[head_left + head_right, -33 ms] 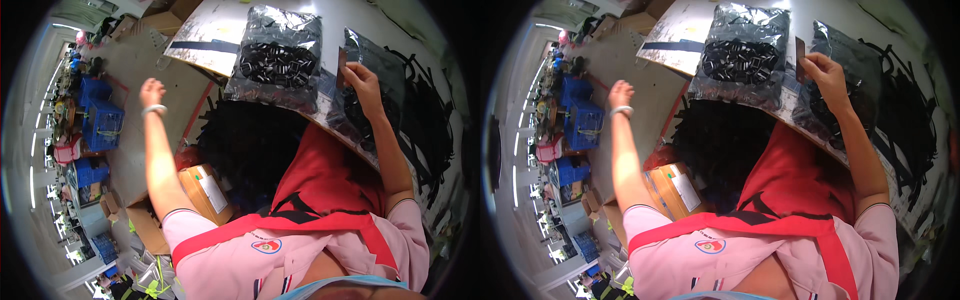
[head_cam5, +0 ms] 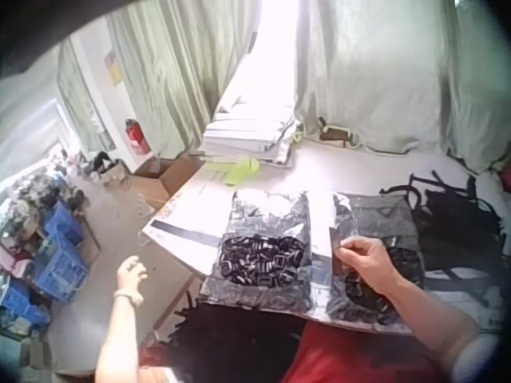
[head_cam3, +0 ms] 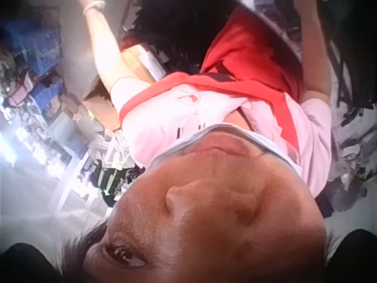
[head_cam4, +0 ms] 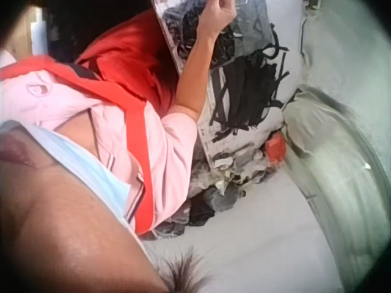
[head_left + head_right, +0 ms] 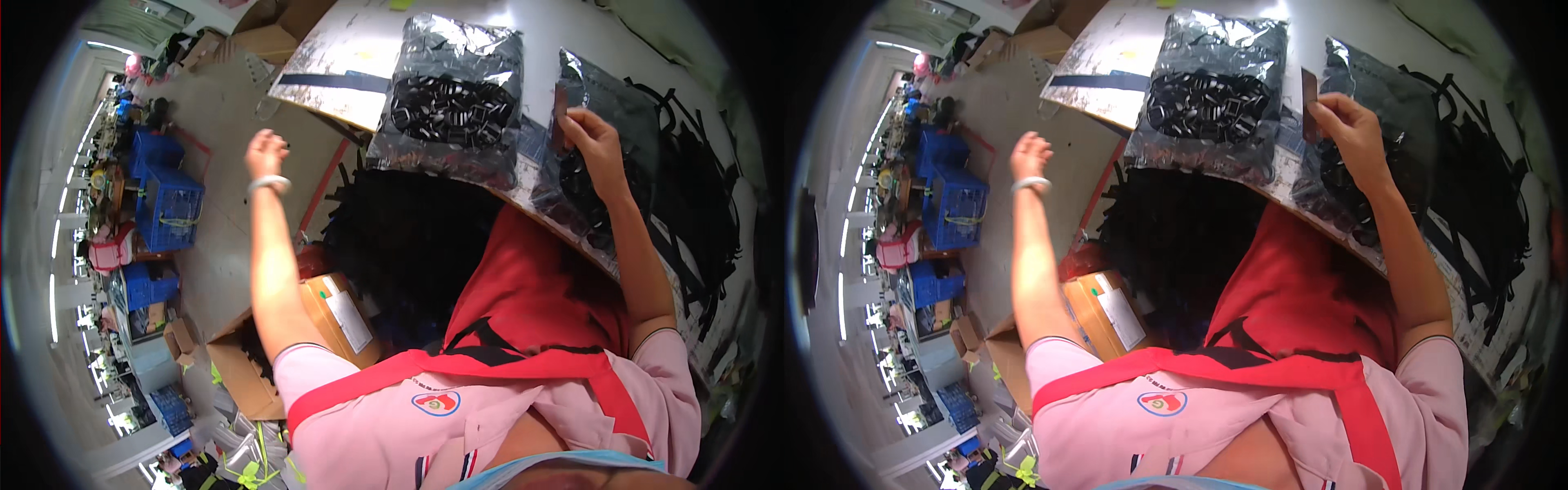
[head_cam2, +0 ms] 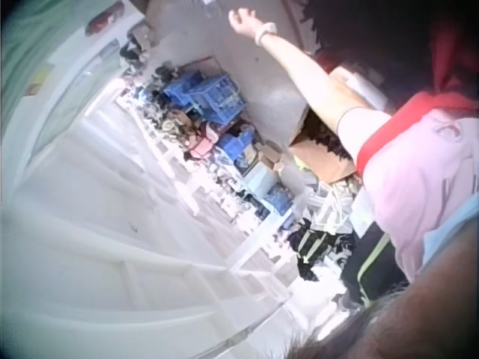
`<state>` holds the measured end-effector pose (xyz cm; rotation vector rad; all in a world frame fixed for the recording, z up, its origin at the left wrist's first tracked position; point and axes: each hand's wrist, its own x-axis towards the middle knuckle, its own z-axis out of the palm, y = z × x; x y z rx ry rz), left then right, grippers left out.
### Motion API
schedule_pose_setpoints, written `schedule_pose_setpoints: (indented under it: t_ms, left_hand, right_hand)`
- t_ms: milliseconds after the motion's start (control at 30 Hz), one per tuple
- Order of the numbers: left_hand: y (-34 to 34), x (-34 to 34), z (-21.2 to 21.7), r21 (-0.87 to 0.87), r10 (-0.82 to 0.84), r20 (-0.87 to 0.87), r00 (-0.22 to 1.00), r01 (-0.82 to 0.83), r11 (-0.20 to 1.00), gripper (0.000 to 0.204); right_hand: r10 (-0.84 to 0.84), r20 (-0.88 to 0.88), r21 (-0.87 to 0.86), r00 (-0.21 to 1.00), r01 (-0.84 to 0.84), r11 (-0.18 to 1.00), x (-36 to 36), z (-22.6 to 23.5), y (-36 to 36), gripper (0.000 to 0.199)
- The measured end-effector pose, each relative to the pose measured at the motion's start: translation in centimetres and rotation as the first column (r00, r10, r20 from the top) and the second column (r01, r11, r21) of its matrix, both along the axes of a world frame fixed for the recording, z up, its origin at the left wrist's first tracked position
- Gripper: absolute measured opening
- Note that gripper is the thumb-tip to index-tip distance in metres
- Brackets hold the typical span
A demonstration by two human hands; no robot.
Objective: Assemble plastic buckles onto nylon straps and pack them into plastic bags.
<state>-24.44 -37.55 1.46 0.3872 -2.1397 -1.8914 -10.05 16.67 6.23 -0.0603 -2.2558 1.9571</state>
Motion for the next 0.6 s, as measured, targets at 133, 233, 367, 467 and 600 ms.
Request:
schedule_pose_setpoints:
  t_ms: [133,233,367,467,600]
  left_hand:
    - [10.7,3.7,-2.1,-0.111,-0.178,-0.022,0.984,0.175,0.978,0.032]
    - [17.1,6.8,-0.7,-0.146,-0.391,-0.129,0.911,0.372,0.917,0.023]
    - [24.4,12.9,4.5,0.007,-0.617,-0.152,0.772,0.625,0.781,0.018]
    - [30.8,16.3,4.9,0.117,-0.737,-0.111,0.667,0.745,0.657,0.019]
    - [35.7,22.9,1.9,0.322,-0.837,0.102,0.538,0.778,0.539,0.021]
  right_hand:
    - [-0.006,0.013,0.014,1.000,0.006,1.000,3.2,0.9,2.3,0.014]
    - [-0.064,-0.011,0.011,0.998,0.064,0.998,6.3,1.1,4.7,0.013]
    - [-0.175,-0.037,0.035,0.984,0.176,0.984,11.4,1.2,8.1,0.013]
    - [-0.327,0.024,0.070,0.945,0.324,0.943,16.1,0.9,11.8,0.016]
    - [-0.399,-0.032,-0.004,0.916,0.400,0.917,20.0,-0.2,15.5,0.018]
